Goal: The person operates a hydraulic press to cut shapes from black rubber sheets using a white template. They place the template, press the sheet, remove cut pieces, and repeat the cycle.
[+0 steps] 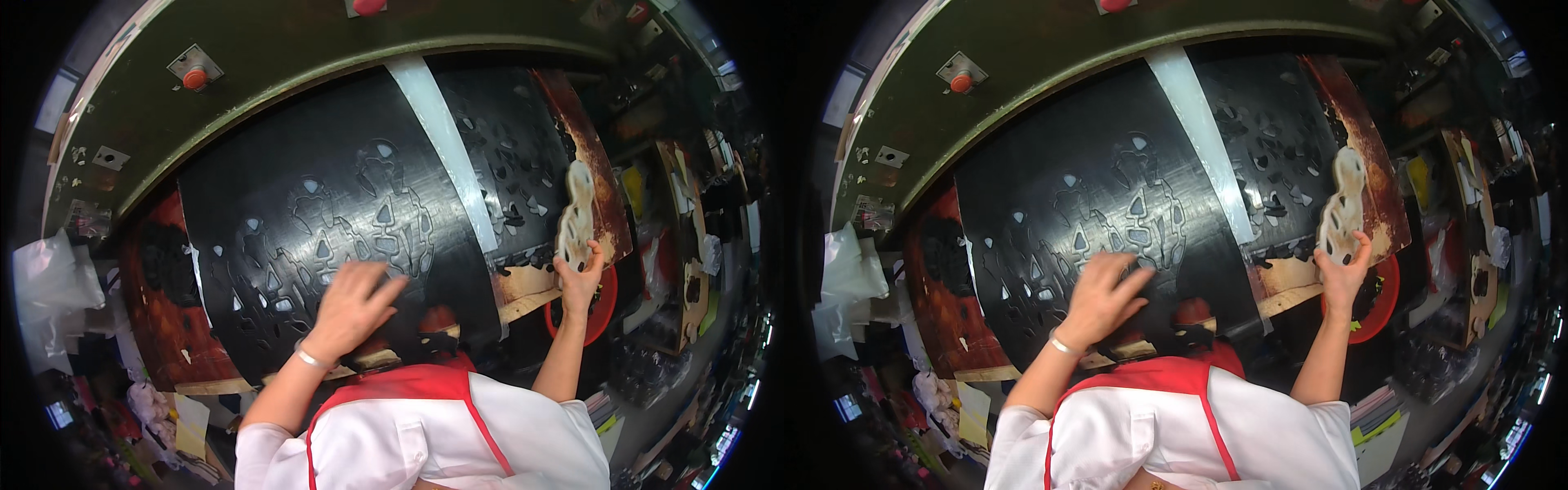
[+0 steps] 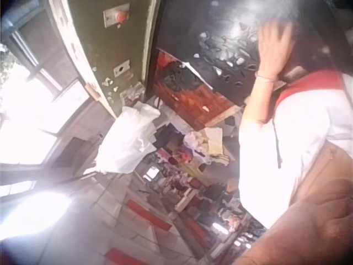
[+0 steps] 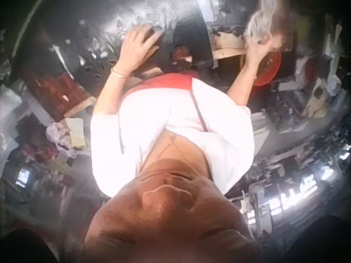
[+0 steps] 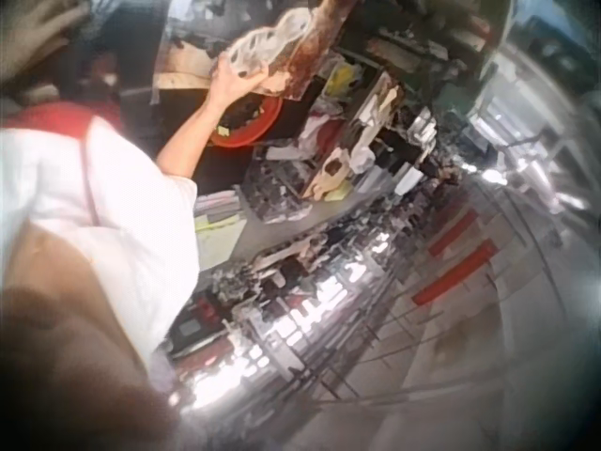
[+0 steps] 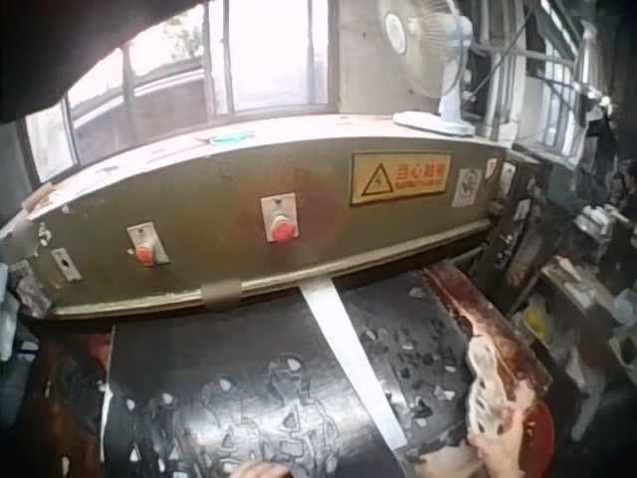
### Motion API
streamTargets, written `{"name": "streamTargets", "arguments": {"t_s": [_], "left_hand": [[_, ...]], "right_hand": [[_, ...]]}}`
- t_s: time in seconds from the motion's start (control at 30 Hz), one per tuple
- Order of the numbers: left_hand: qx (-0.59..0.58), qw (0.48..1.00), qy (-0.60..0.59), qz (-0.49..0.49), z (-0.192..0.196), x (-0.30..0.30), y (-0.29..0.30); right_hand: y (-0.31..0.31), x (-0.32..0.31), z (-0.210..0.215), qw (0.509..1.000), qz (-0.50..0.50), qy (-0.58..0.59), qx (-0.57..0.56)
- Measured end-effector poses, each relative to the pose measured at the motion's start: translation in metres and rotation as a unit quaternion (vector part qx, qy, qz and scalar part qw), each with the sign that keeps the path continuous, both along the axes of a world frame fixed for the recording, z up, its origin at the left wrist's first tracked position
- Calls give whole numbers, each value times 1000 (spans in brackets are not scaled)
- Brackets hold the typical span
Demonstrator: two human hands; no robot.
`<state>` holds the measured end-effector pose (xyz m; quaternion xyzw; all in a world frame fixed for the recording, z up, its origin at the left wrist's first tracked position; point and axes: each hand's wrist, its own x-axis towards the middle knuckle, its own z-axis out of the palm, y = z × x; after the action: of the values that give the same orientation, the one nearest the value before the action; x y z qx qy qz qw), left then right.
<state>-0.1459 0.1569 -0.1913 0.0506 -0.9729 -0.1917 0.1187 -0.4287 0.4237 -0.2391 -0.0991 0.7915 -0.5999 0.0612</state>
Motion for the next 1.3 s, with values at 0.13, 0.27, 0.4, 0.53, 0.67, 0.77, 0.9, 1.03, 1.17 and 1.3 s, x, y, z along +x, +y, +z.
{"name": "streamTargets", "arguments": {"t_s": [0.13,0.27,0.4,0.53,0.67,0.77,0.9,1.03,1.17,1.3], "left_hand": [[-108,984,-13,-145,-28,-34,2],[5,987,17,-159,-47,-55,-6],[387,915,-3,115,-47,-80,-13],[668,723,10,176,-49,-65,-12],[634,763,12,127,-60,-34,6],[598,780,-31,182,-55,-45,1],[634,643,339,263,14,-86,-89],[488,711,463,205,129,-74,-217],[335,877,326,109,170,-43,-234],[216,949,221,64,92,-6,-138]], "right_hand": [[12,11,-33,970,21,103,220],[-3,23,-31,918,-16,254,305],[-58,71,-1,963,42,255,76],[-119,155,9,971,187,149,18],[-144,185,-11,966,156,112,176],[-149,194,-32,978,96,134,131],[-142,203,-47,970,108,219,12],[-130,201,-41,972,119,181,88],[-124,192,-28,955,295,20,15],[-137,183,-27,881,470,46,-30]]}}
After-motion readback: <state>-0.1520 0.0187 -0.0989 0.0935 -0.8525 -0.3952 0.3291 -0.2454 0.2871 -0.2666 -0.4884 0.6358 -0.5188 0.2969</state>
